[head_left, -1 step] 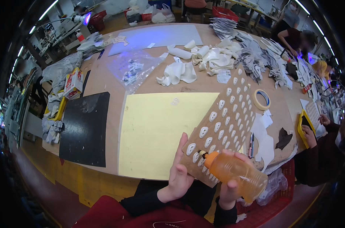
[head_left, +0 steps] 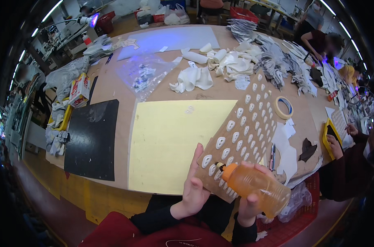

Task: The person holds a cardboard sheet with many small white plastic parts and uses a squeeze bottle to apply glue into the holes of each part. After filling the holes, the person places the sheet on the table and transfers some parts into a yellow tray.

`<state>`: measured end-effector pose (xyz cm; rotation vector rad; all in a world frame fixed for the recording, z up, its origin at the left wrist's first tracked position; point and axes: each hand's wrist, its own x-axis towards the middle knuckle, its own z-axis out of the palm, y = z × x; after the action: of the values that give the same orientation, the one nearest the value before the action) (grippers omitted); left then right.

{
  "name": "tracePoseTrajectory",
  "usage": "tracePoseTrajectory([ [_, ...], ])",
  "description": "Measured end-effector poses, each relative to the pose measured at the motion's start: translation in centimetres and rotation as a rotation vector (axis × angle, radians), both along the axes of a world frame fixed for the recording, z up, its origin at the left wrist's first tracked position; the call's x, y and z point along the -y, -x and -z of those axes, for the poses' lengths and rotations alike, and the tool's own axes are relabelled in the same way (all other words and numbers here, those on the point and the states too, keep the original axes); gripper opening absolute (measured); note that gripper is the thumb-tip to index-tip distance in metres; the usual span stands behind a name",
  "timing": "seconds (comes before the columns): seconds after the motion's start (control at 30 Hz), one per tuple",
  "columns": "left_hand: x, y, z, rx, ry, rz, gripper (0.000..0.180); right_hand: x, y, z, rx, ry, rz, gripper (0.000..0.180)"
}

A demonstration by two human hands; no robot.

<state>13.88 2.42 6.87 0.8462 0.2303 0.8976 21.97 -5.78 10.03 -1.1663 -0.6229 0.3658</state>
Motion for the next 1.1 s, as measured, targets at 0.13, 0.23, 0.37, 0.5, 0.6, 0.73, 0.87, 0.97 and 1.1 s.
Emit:
tracePoseTrajectory([
  [0.13,-0.5,-0.2,-0.1,0.001,-0.008,0.001,0.082,-0.6,-0.3,0.3,-0.025,-0.001,0.053,0.077],
  [0.23,-0.5,-0.3,0.2,-0.013,-0.016,-0.011,0.082,-0.4,-0.4,0.4,-0.031,0.004,0.049,0.076],
  [0.37,-0.5,-0.3,0.2,-0.012,-0.022,-0.014,0.082,-0.2,-0.3,0.7,-0.047,-0.017,0.022,0.075],
  [0.5,-0.6,-0.3,0.0,-0.009,-0.031,-0.01,0.081,0.4,0.0,0.9,-0.044,-0.039,-0.007,0.074],
  [0.6,-0.6,-0.3,-0.1,-0.003,-0.022,0.011,0.081,1.0,0.1,1.2,0.0,-0.022,-0.023,0.073],
  [0.73,-0.4,-0.3,-0.1,-0.004,-0.03,-0.01,0.08,1.2,0.7,1.3,-0.025,-0.04,-0.036,0.072],
  [0.87,-0.4,-0.3,-0.2,-0.009,-0.043,-0.001,0.08,1.1,0.6,1.1,-0.027,-0.04,-0.052,0.073],
  [0.97,-0.3,-0.3,-0.1,-0.012,-0.048,-0.008,0.08,0.9,0.9,0.9,-0.059,-0.054,-0.046,0.074],
  [1.1,-0.3,-0.3,0.0,-0.005,-0.038,-0.004,0.08,0.2,0.7,0.8,-0.051,-0.088,-0.02,0.074],
])
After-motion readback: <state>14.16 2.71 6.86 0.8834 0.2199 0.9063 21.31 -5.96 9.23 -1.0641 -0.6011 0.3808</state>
